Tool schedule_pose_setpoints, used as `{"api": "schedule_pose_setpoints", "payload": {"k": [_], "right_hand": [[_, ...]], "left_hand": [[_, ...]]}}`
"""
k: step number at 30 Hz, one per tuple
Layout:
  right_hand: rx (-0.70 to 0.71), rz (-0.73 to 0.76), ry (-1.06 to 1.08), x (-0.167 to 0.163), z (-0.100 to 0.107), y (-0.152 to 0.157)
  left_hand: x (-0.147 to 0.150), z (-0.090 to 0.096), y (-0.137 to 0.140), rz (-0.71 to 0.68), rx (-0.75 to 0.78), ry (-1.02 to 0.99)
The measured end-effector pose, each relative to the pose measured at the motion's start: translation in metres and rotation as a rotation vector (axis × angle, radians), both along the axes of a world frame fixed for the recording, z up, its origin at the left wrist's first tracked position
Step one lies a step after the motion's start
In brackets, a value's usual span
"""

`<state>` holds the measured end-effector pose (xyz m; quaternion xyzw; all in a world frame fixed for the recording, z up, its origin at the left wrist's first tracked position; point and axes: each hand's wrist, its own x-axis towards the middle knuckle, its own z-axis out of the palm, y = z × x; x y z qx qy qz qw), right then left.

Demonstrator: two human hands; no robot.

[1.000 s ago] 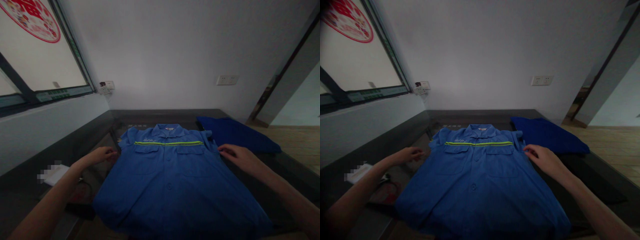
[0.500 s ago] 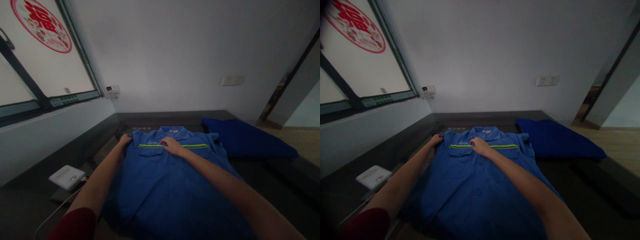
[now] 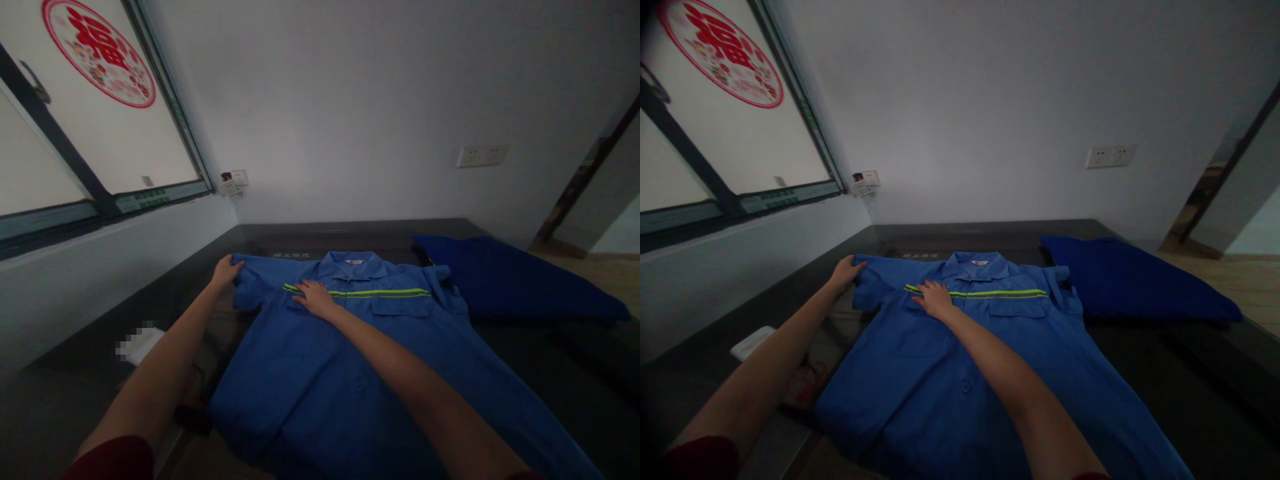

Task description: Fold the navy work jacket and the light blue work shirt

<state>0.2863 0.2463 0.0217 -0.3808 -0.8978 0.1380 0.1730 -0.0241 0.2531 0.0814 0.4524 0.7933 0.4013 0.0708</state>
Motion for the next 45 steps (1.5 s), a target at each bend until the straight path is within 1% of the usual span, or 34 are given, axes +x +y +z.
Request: {"api": "schedule_pose_setpoints", "payload": {"k": [3,6,8,10,13,14,16,18,19,21,23,25,27,29,30,32,34,35,36,39,42,45], "right_hand": [[0.025,0.005,-0.064,-0.003,-0.006,-0.001],[0.043,-0.004,-0.092,-0.004,-0.012,-0.001],[0.048,-0.009,-0.097,-0.005,-0.014,-0.001],[0.058,-0.017,-0.099,-0.006,-0.014,-0.001],[0.082,-0.025,-0.098,-0.006,-0.014,-0.003],[0.088,-0.025,-0.098,-0.005,-0.014,-0.004],[0.097,-0.025,-0.098,-0.005,-0.014,-0.005],[0.106,-0.024,-0.096,-0.005,-0.015,-0.005],[0.111,-0.024,-0.095,-0.005,-0.015,-0.005],[0.117,-0.025,-0.091,-0.004,-0.015,-0.005],[0.118,-0.023,-0.089,-0.004,-0.015,-0.005],[0.112,-0.021,-0.086,-0.004,-0.015,-0.005],[0.104,-0.020,-0.078,-0.004,-0.015,-0.006],[0.101,-0.022,-0.060,-0.004,-0.014,-0.006],[0.102,-0.026,-0.042,-0.004,-0.013,-0.007],[0.102,-0.040,0.015,-0.003,-0.009,-0.007],[0.093,-0.053,0.087,0.003,-0.001,-0.005],[0.088,-0.056,0.120,0.008,0.004,-0.003],[0.084,-0.057,0.147,0.016,0.011,0.000],[0.094,-0.075,0.202,0.056,0.032,0.012],[0.135,-0.170,0.234,0.120,0.053,0.028],[0.195,-0.369,0.191,0.196,0.068,0.045]], "left_hand": [[-0.007,-0.004,-0.003,0.038,-0.081,0.011],[-0.004,-0.017,-0.009,0.062,-0.191,-0.065],[0.000,-0.025,-0.016,0.050,-0.255,-0.132],[0.002,-0.029,-0.024,0.015,-0.303,-0.191],[0.003,-0.027,-0.033,-0.095,-0.365,-0.242],[0.003,-0.025,-0.034,-0.143,-0.365,-0.246],[0.003,-0.020,-0.033,-0.231,-0.306,-0.227],[0.003,-0.015,-0.029,-0.284,-0.227,-0.137],[0.003,-0.013,-0.027,-0.295,-0.222,-0.052],[0.002,-0.011,-0.024,-0.288,-0.281,0.137],[0.003,-0.012,-0.025,-0.254,-0.370,0.270],[0.008,-0.015,-0.029,-0.208,-0.415,0.324],[0.020,-0.019,-0.033,-0.146,-0.410,0.393],[0.041,-0.021,-0.031,-0.110,-0.345,0.528],[0.054,-0.021,-0.027,-0.130,-0.308,0.606],[0.084,-0.024,-0.013,-0.258,-0.267,0.719],[0.113,-0.032,0.003,-0.411,-0.288,0.718],[0.125,-0.038,0.011,-0.458,-0.310,0.694],[0.134,-0.045,0.017,-0.476,-0.336,0.666],[0.147,-0.068,0.024,-0.452,-0.406,0.590],[0.145,-0.081,0.022,-0.440,-0.417,0.558],[0.142,-0.082,0.021,-0.445,-0.416,0.572]]}}
